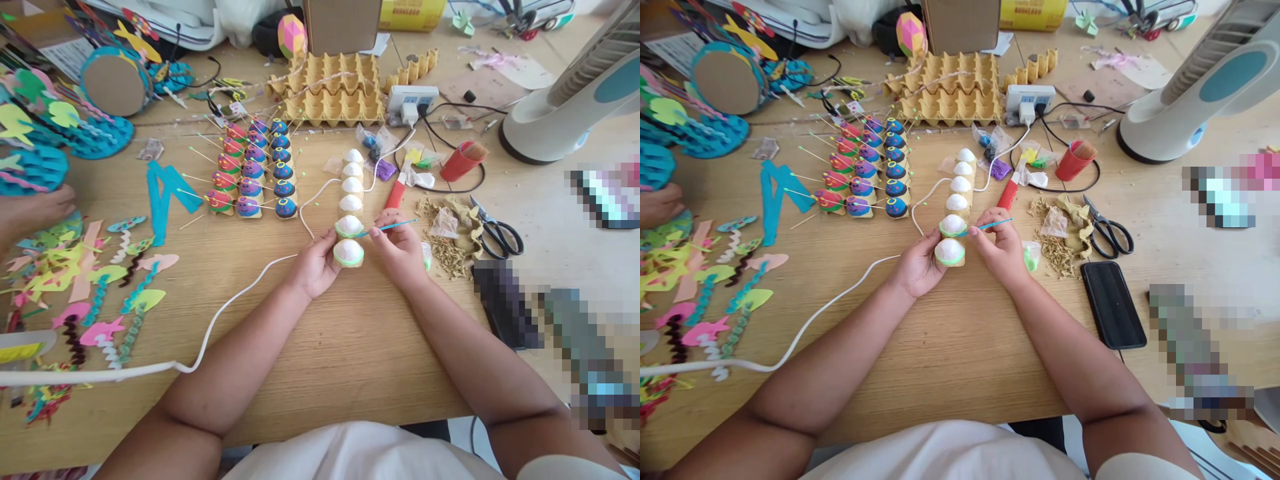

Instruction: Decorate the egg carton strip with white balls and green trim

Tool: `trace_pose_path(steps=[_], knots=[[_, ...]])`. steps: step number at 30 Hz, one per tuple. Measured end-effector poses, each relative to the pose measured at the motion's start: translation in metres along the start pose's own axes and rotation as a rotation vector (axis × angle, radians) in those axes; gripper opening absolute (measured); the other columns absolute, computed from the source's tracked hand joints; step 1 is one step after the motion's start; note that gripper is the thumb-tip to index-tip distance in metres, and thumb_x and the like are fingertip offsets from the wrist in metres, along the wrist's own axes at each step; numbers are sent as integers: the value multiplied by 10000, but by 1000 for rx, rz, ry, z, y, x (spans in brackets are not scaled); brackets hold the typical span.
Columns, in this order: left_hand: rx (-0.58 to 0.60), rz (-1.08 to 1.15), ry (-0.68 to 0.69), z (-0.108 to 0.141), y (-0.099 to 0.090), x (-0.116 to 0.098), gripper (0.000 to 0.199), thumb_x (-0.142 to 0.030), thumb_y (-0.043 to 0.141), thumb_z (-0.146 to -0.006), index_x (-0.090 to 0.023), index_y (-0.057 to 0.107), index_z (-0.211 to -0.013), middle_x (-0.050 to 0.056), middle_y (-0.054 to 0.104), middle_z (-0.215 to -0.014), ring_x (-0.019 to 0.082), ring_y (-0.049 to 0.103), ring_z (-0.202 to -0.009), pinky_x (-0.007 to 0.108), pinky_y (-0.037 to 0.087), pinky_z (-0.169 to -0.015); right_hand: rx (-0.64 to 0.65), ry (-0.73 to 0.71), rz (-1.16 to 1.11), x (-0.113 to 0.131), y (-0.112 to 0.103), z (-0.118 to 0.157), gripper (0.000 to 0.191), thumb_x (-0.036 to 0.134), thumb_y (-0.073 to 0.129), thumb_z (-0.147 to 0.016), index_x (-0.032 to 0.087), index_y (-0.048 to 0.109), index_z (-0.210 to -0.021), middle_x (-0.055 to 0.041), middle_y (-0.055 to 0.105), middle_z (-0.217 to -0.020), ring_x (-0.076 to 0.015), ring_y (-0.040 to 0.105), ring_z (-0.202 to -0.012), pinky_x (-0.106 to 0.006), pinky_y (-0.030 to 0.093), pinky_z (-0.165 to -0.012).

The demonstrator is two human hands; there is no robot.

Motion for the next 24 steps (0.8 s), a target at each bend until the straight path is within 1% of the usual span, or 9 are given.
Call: trace_pose_path(steps=[3, 9, 17, 21, 24], knots=[[-4, -2, 5, 0, -1, 0, 205, -122, 529, -1043, -135, 729, -999, 1, 751, -830, 74, 682, -667, 154, 541, -618, 2, -8, 4, -1, 0, 0, 317, 574, 751, -902, 266, 683, -865, -25, 616, -1011, -195, 591, -984, -378, 467, -881], [-27, -15, 1, -1, -2, 0, 159, -126, 583, -1015, -139, 725, -947, -5, 731, -802, 76, 664, -660, 153, 531, -619, -4, -3, 15, -3, 0, -1, 339, 603, 747, -896, 271, 681, -882, -25, 621, -1003, -197, 589, -961, -385, 486, -882], [-22, -6, -2, 0, -2, 0, 124, -120, 630, -988, -143, 710, -897, -9, 737, -803, 66, 671, -656, 140, 537, -601, -9, -17, 4, -2, -1, -1, 254, 519, 757, -922, 273, 699, -904, -18, 620, -1011, -183, 581, -964, -370, 459, -870], [-1, -5, -1, 0, -2, 0, 180, -114, 583, -1013, -131, 705, -883, -4, 728, -786, 64, 668, -643, 144, 550, -610, -13, 12, 2, -5, 0, -1, 300, 566, 760, -902, 273, 698, -911, -21, 621, -1016, -185, 579, -956, -369, 477, -866], [-13, 0, -7, 0, -2, 0, 139, -110, 607, -997, -135, 713, -910, -4, 734, -800, 70, 674, -644, 150, 549, -603, -19, 44, -7, -7, 0, -1, 342, 605, 765, -881, 272, 689, -906, -23, 621, -1021, -187, 583, -963, -364, 492, -863]])
Point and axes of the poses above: each hand's wrist, its own z-axis away from the middle knuckle, its own y-axis out of the palm, x = y × z, the point moved 4 cm from there along -z, towards the middle knuckle
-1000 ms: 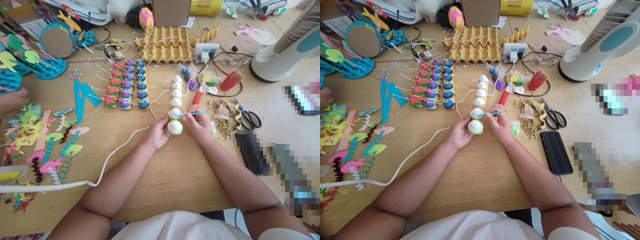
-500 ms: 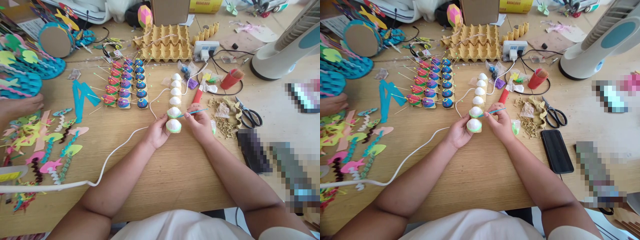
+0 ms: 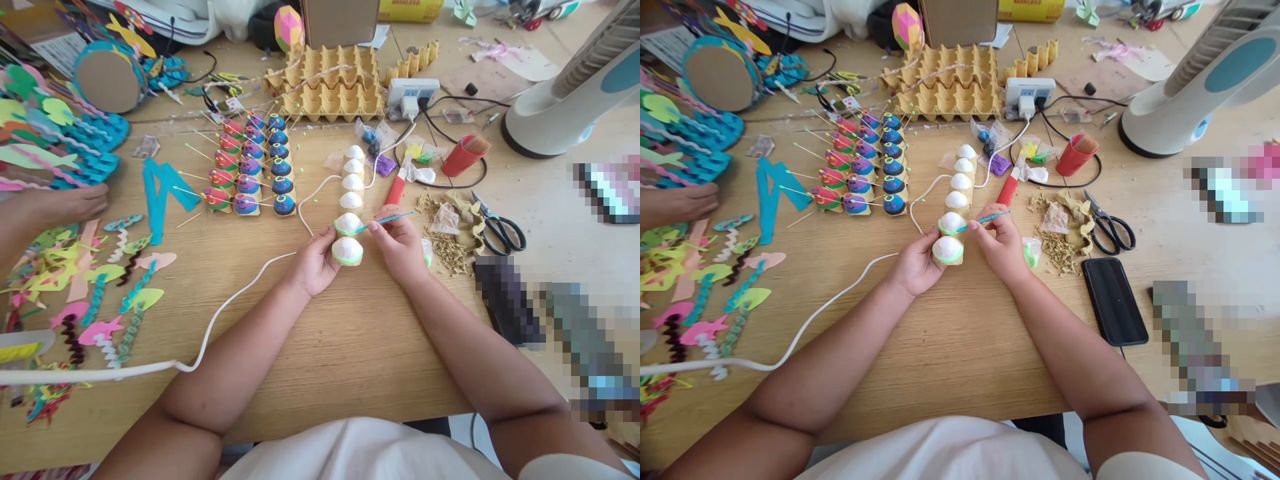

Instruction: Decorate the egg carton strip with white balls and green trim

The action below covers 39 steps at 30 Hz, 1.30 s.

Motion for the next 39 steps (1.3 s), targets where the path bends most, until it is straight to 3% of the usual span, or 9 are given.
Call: trace_pose_path(steps=[5, 9, 14, 21, 32, 39], knots=[[7, 6, -7, 0, 0, -1, 197, -122, 528, -1039, -141, 704, -953, -8, 722, -770, 71, 680, -639, 148, 553, -600, -14, 31, -135, 0, 2, -1, 373, 612, 806, -839, 265, 671, -850, -12, 608, -974, -174, 589, -944, -337, 505, -851], [2, 20, -33, 1, 1, -2, 165, -136, 551, -1029, -149, 711, -1068, -11, 717, -756, 84, 688, -634, 154, 571, -589, -37, 88, -272, -1, 5, -1, 403, 607, 838, -809, 259, 636, -812, 14, 593, -887, -134, 552, -779, -313, 508, -759], [-22, 58, -67, 4, 5, -2, 237, -150, 488, -1065, -148, 716, -1129, 2, 757, -802, 87, 700, -632, 157, 563, -570, -10, 252, -396, -2, 11, 4, 442, 591, 916, -714, 258, 644, -817, 50, 612, -699, -108, 523, -618, -272, 453, -594], [11, 82, -55, 4, 8, -3, 298, -149, 432, -1089, -141, 715, -1183, 6, 776, -822, 88, 709, -637, 161, 550, -559, 83, 428, -577, 3, 17, 6, 511, 517, 985, -626, 257, 583, -803, 52, 730, -708, -114, 609, -603, -273, 513, -599], [42, 87, -49, 5, 9, -1, 319, -139, 450, -1080, -153, 710, -1266, 13, 793, -847, 98, 732, -660, 160, 580, -584, 87, 331, -431, -5, 14, 8, 436, 499, 952, -688, 223, 626, -774, 49, 640, -758, -101, 522, -663, -259, 417, -620], [80, 85, -45, 6, 9, 0, 319, -138, 464, -1072, -152, 718, -1265, 29, 804, -849, 116, 757, -710, 163, 584, -606, 93, 287, -366, -2, 14, 10, 362, 477, 926, -745, 230, 681, -846, 35, 679, -830, -112, 583, -741, -272, 475, -712]])
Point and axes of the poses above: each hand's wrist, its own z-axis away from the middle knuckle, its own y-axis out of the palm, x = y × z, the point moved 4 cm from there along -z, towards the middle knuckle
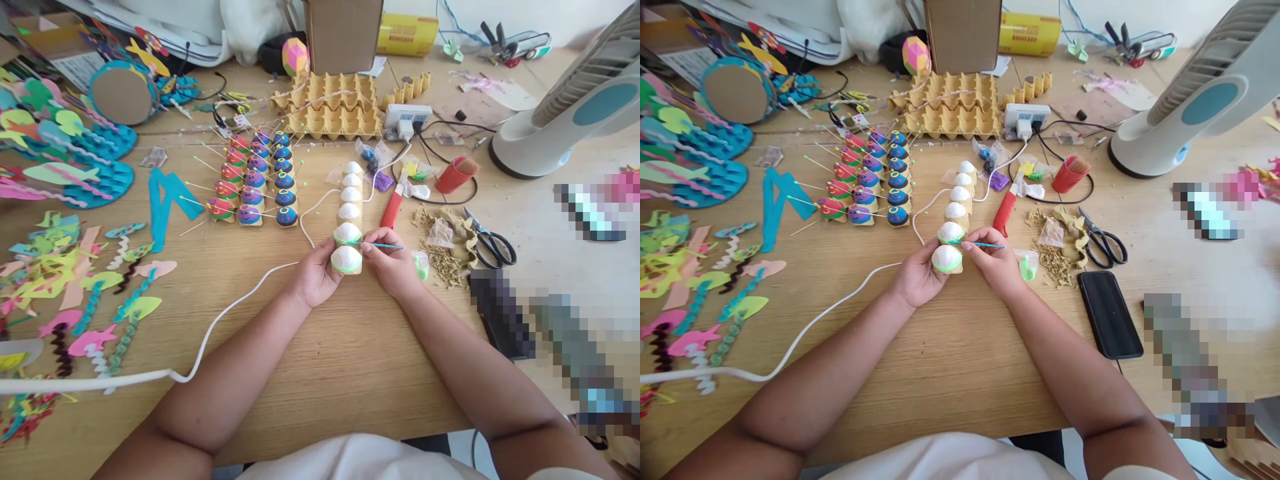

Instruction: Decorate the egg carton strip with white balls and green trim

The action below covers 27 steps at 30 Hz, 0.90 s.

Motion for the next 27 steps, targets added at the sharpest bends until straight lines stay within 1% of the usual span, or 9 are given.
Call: trace_pose_path(steps=[4, 8, 14, 20, 24, 27], knots=[[1, -6, -7, -1, -1, 0, 314, -148, 466, -1073, -145, 723, -1253, 43, 811, -859, 123, 765, -723, 166, 585, -608, 14, -34, 74, 7, 2, 2, 353, 488, 929, -737, 234, 711, -850, 13, 712, -847, -138, 618, -784, -297, 508, -735], [32, 8, -13, -1, -1, 0, 332, -145, 412, -1093, -120, 719, -1217, 43, 806, -834, 118, 769, -711, 164, 590, -590, 23, -115, 113, 12, 4, 4, 288, 455, 909, -780, 234, 730, -825, 11, 706, -831, -133, 622, -783, -293, 509, -734], [22, 12, -24, 0, 0, 0, 360, -134, 392, -1096, -113, 674, -1318, 42, 817, -879, 126, 786, -745, 180, 622, -634, -35, -176, 92, 10, 4, 5, 284, 478, 892, -795, 247, 728, -812, 2, 708, -867, -150, 652, -845, -309, 536, -785], [17, 31, -35, 2, 4, 0, 395, -131, 342, -1111, -111, 648, -1362, 29, 803, -820, 116, 778, -695, 161, 601, -578, -45, -142, 114, 9, 4, 4, 298, 491, 891, -788, 244, 727, -811, -2, 706, -865, -152, 644, -826, -309, 543, -764], [18, 32, -51, 2, 5, 0, 400, -140, 349, -1110, -111, 633, -1390, 26, 791, -801, 123, 771, -684, 162, 597, -562, -85, -94, 100, 7, 4, 6, 317, 507, 897, -775, 246, 726, -835, 7, 698, -833, -144, 613, -784, -291, 522, -710], [14, 35, -57, 3, 6, 1, 411, -135, 334, -1111, -108, 628, -1397, 29, 791, -804, 117, 761, -660, 155, 588, -549, -117, -84, 94, 5, 4, 6, 324, 512, 904, -764, 251, 725, -834, 15, 682, -803, -140, 586, -759, -281, 496, -679]])
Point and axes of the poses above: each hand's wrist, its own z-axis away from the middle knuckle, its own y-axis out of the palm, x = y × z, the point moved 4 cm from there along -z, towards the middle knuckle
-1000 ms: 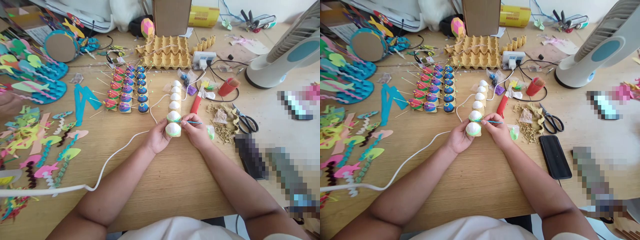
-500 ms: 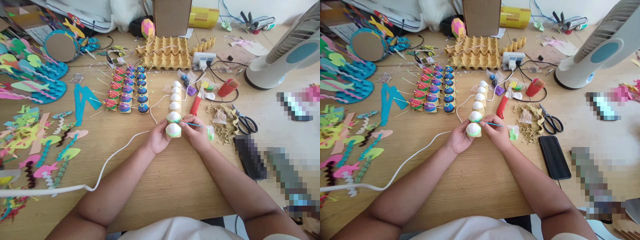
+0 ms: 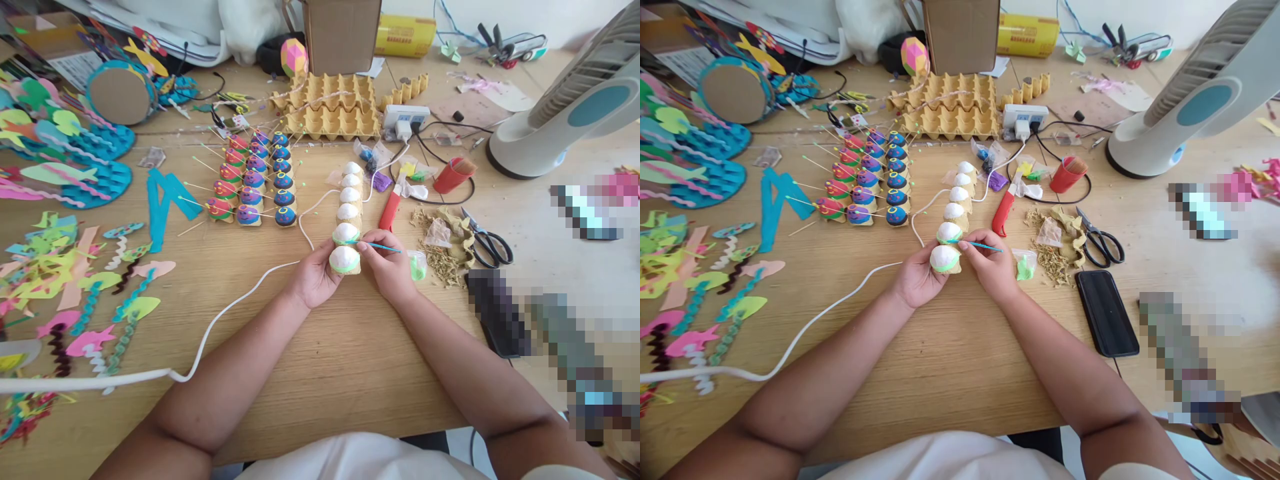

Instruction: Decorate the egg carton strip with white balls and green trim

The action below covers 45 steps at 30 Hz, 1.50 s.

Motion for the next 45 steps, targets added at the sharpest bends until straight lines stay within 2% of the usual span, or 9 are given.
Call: trace_pose_path(steps=[6, 9, 12, 15, 21, 30, 39, 45], knots=[[-28, 19, -9, 0, -1, 1, 382, -138, 336, -1115, -110, 644, -1340, 29, 795, -810, 102, 745, -624, 144, 575, -523, -11, -32, 5, 0, 0, 0, 265, 468, 897, -787, 259, 737, -821, 17, 683, -803, -140, 587, -769, -285, 492, -692], [-34, 25, -9, -1, -3, 1, 374, -137, 336, -1116, -112, 650, -1319, 23, 798, -813, 93, 743, -617, 134, 569, -517, 10, -43, -35, 0, 1, 0, 230, 428, 896, -798, 261, 740, -820, 13, 711, -857, -142, 624, -823, -292, 523, -757], [-30, 23, -9, -2, -4, 1, 389, -142, 338, -1117, -118, 647, -1352, 20, 802, -821, 94, 743, -615, 138, 575, -522, 30, -12, -104, -4, 1, -1, 239, 425, 900, -792, 259, 732, -824, 8, 743, -922, -145, 654, -860, -309, 546, -823], [-20, 23, -9, -2, -4, 0, 403, -150, 339, -1118, -112, 643, -1380, 19, 793, -796, 100, 736, -600, 151, 589, -534, 24, 31, -148, -7, 0, -2, 267, 446, 904, -781, 260, 721, -836, 9, 757, -945, -138, 653, -821, -316, 553, -824], [-25, 30, -8, -2, -4, 0, 413, -147, 350, -1115, -107, 626, -1418, 35, 810, -844, 104, 749, -631, 151, 593, -540, 16, 22, -131, -6, 1, -1, 261, 433, 914, -772, 261, 724, -827, 2, 772, -972, -152, 680, -883, -327, 563, -863], [-30, 20, -13, 0, 0, 0, 411, -148, 318, -1125, -86, 628, -1388, 35, 812, -824, 95, 745, -608, 144, 573, -512, -17, 22, -110, -6, 1, -1, 303, 465, 914, -762, 253, 707, -825, 11, 759, -912, -136, 655, -811, -315, 559, -823], [-44, 10, -18, -1, -5, 0, 419, -165, 366, -1112, -142, 620, -1443, 23, 799, -840, 98, 723, -611, 146, 578, -543, 3, 97, -180, -8, 1, -1, 371, 511, 928, -725, 248, 685, -822, 14, 764, -954, -113, 618, -737, -292, 547, -752], [-34, 8, -15, -2, -5, 0, 415, -155, 353, -1111, -145, 638, -1412, 12, 782, -811, 92, 710, -597, 141, 572, -535, 20, 79, -215, -7, 2, -1, 311, 438, 939, -742, 245, 705, -813, 28, 764, -951, -92, 618, -731, -272, 533, -757]])
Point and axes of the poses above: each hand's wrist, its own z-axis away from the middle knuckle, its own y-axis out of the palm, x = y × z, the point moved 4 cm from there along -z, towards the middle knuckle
